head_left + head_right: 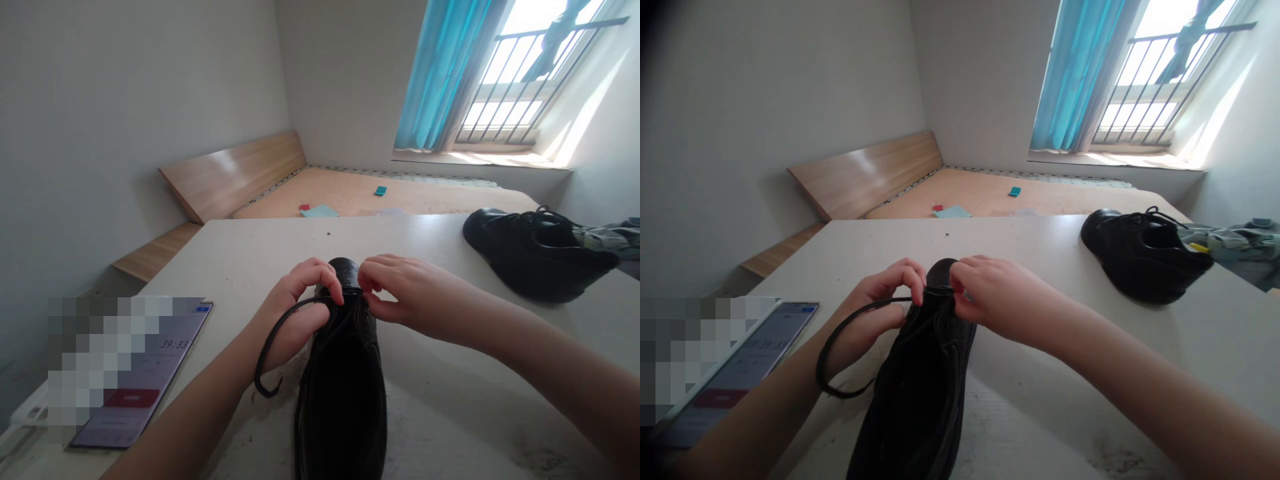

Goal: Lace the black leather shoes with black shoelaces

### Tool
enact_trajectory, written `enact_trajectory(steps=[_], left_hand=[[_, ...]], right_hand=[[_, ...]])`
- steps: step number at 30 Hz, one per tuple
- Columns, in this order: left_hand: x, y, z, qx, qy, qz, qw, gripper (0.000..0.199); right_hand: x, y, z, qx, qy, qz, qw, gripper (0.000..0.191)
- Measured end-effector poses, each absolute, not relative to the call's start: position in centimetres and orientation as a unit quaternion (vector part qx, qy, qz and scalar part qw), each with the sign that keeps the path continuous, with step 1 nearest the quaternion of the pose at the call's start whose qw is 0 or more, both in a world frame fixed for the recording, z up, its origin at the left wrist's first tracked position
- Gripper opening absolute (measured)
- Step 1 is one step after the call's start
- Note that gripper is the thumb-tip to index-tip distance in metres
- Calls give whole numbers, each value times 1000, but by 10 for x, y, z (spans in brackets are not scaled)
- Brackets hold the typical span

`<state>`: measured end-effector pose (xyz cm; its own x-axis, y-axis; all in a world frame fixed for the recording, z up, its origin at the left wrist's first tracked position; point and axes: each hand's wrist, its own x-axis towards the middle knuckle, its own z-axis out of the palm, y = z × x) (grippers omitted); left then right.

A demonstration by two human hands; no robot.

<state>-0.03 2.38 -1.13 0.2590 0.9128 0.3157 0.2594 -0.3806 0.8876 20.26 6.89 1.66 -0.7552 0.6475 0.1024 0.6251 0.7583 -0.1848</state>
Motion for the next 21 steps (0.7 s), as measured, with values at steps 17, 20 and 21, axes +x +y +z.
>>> enact_trajectory(steps=[17,20,21], left_hand=[[1,27,-22,726,508,391,250,22],[1,27,-22,716,507,394,275,21],[1,27,-22,715,506,393,279,20]], right_hand=[[211,78,16,-376,-914,132,74,34],[211,81,18,-338,-905,247,74,34],[210,82,19,-331,-897,277,98,30]])
